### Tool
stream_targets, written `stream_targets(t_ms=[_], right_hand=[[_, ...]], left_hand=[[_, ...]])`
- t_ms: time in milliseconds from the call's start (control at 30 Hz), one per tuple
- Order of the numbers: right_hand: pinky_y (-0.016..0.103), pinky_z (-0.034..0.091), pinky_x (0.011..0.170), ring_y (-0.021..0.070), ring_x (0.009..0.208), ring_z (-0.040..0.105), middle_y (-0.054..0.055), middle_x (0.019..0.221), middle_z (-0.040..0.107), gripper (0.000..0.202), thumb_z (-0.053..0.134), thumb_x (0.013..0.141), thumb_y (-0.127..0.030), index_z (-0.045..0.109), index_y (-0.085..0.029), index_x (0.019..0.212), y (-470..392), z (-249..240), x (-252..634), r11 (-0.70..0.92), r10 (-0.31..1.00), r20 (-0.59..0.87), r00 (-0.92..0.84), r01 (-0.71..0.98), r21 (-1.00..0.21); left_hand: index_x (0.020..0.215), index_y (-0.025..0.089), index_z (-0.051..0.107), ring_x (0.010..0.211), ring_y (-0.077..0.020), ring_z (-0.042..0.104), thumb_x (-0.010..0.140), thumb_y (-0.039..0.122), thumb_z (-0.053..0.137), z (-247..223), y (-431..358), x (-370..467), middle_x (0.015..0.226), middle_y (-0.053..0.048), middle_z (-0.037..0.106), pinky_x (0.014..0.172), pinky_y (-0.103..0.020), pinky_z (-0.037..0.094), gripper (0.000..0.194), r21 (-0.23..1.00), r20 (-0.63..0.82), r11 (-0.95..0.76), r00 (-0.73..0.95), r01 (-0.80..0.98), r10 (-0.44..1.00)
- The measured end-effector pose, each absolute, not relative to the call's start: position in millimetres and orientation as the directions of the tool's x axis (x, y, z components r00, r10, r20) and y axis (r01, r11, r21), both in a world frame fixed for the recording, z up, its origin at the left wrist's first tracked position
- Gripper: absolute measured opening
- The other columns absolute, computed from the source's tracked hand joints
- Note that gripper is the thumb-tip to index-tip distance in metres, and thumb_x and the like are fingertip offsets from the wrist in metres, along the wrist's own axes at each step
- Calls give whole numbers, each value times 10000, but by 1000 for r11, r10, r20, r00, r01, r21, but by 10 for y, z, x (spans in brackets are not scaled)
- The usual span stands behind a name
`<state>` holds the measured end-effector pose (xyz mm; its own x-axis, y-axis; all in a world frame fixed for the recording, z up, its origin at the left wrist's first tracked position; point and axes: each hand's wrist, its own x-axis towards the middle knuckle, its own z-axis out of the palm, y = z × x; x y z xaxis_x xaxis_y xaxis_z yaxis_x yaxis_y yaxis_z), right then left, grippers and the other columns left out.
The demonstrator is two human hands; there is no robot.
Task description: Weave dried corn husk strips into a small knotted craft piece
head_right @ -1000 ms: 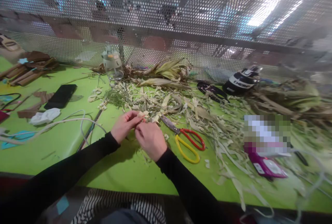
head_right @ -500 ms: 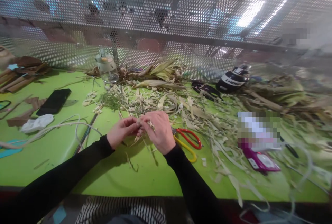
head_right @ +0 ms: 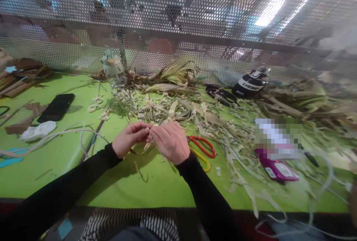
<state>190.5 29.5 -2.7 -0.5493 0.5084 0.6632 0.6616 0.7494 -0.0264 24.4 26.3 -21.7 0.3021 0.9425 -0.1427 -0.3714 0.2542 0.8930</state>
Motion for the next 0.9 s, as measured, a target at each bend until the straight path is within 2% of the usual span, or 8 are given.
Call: stream_targets(t_ms=[67,167,300,367,500,667,800,900], right_hand=[[267,339,575,121,551,443,8,607,582,179,515,894,-233,636,-164,780,289,-49,1895,758,538,640,-548,647,-84],[261,357,575,123,564,462,16,632,591,180,499,900,-240,628,-166,799,303,-84,1892,778,565,607,-559,607,-164],[262,427,609,134,640,553,33,754,649,102,509,888,-222,601,-179,894,328,-89,1916,764,621,592,-514,564,-312],[270,457,638,142,692,588,37,803,661,112,480,892,-183,582,-188,937,337,-70,1936,772,617,602,-508,540,-336],[314,459,706,167,789,610,48,882,682,139,482,868,-148,580,-202,950,350,-26,1974,835,506,605,-615,525,-165],[329,420,712,179,804,595,50,943,695,134,608,837,-279,624,-221,957,331,0,1986,813,401,625,-670,575,93],[316,414,739,171,813,576,26,920,711,112,655,815,-282,644,-230,913,288,19,1948,777,342,673,-655,600,189],[324,403,766,162,796,568,0,898,719,94,661,812,-283,644,-248,898,274,26,1921,760,313,693,-649,609,227]], left_hand=[[883,111,644,651,-89,621,653,306,761,-181,258,224,765,-28,671,728,-256,524,323,873,-152,273,306,-405,940],[873,106,649,651,-88,624,671,309,748,-148,253,200,756,-27,669,723,-252,530,303,863,-162,296,331,-409,930],[860,109,650,608,-83,629,683,264,743,-159,264,181,737,-26,675,697,-242,534,254,859,-186,322,343,-398,921],[880,110,651,632,-92,644,705,231,724,-166,272,167,731,-33,681,706,-237,534,225,845,-188,331,346,-419,919],[886,105,647,614,-84,638,723,171,695,-152,290,136,688,-31,676,687,-220,532,183,816,-201,339,322,-467,925],[918,117,621,598,-69,620,702,191,719,-158,298,131,686,0,663,656,-205,517,249,825,-176,310,306,-473,936],[1006,146,576,592,-63,609,662,219,762,-182,288,150,688,35,649,657,-210,502,398,844,-136,260,283,-470,950],[995,131,589,608,-56,604,628,200,783,-186,284,163,701,29,651,685,-206,493,420,815,-180,294,264,-499,948]])
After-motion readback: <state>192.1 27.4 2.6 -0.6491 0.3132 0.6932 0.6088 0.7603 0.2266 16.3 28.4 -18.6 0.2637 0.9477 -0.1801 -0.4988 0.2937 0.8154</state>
